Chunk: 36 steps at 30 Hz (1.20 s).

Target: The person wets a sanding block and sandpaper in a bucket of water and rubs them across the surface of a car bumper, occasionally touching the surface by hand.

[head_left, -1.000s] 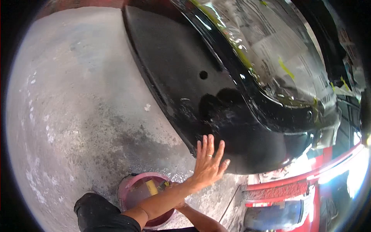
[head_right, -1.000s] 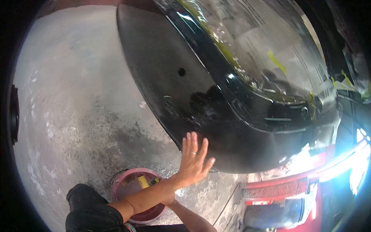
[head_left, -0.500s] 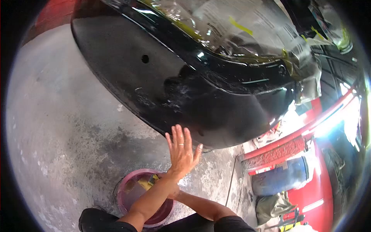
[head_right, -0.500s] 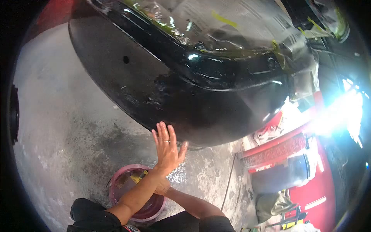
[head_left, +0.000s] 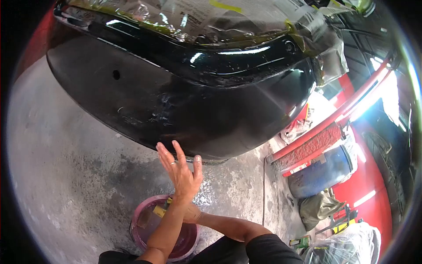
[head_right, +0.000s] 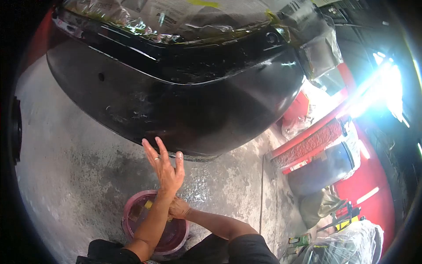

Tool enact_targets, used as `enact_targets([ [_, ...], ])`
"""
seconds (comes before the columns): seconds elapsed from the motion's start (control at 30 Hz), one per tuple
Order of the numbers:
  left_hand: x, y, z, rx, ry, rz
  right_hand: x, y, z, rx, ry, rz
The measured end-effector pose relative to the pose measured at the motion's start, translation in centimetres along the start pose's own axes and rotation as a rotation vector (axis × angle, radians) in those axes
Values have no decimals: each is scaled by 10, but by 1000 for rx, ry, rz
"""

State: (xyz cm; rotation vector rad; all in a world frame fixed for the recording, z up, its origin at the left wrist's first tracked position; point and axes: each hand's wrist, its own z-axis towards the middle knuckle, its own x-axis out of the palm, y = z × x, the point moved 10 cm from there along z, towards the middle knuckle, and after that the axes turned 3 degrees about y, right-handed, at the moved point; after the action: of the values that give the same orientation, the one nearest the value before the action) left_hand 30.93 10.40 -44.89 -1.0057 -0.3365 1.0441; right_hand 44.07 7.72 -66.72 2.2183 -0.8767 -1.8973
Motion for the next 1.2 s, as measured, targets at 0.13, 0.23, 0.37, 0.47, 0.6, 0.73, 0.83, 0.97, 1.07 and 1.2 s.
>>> enact_targets([
  [0.13,4,1,3,16,40,-24,-12,20,-2,-110,-84,-270],
  [0.23,3,2,3,-14,52,-26,-3,17,1,-78,-18,-248],
  [0.37,2,3,3,-15,30,-72,6,8,3,-80,-51,-200],
  [0.47,4,6,2,-24,68,-24,3,12,3,-121,-103,-199],
  [0.6,3,5,3,-6,60,-4,5,13,1,-112,-21,-201],
  [0.73,3,3,3,-1,50,-32,1,12,0,-92,-35,-155],
  [0.83,3,4,3,7,40,-54,-6,17,1,-126,-37,-132],
  [0.97,3,5,2,15,36,-63,-15,30,0,-183,-34,-155],
  [1.07,4,6,1,31,23,-57,-11,22,0,-151,-34,-192],
  [1.2,-1,3,2,55,2,-44,-25,30,-6,-141,-118,-108],
])
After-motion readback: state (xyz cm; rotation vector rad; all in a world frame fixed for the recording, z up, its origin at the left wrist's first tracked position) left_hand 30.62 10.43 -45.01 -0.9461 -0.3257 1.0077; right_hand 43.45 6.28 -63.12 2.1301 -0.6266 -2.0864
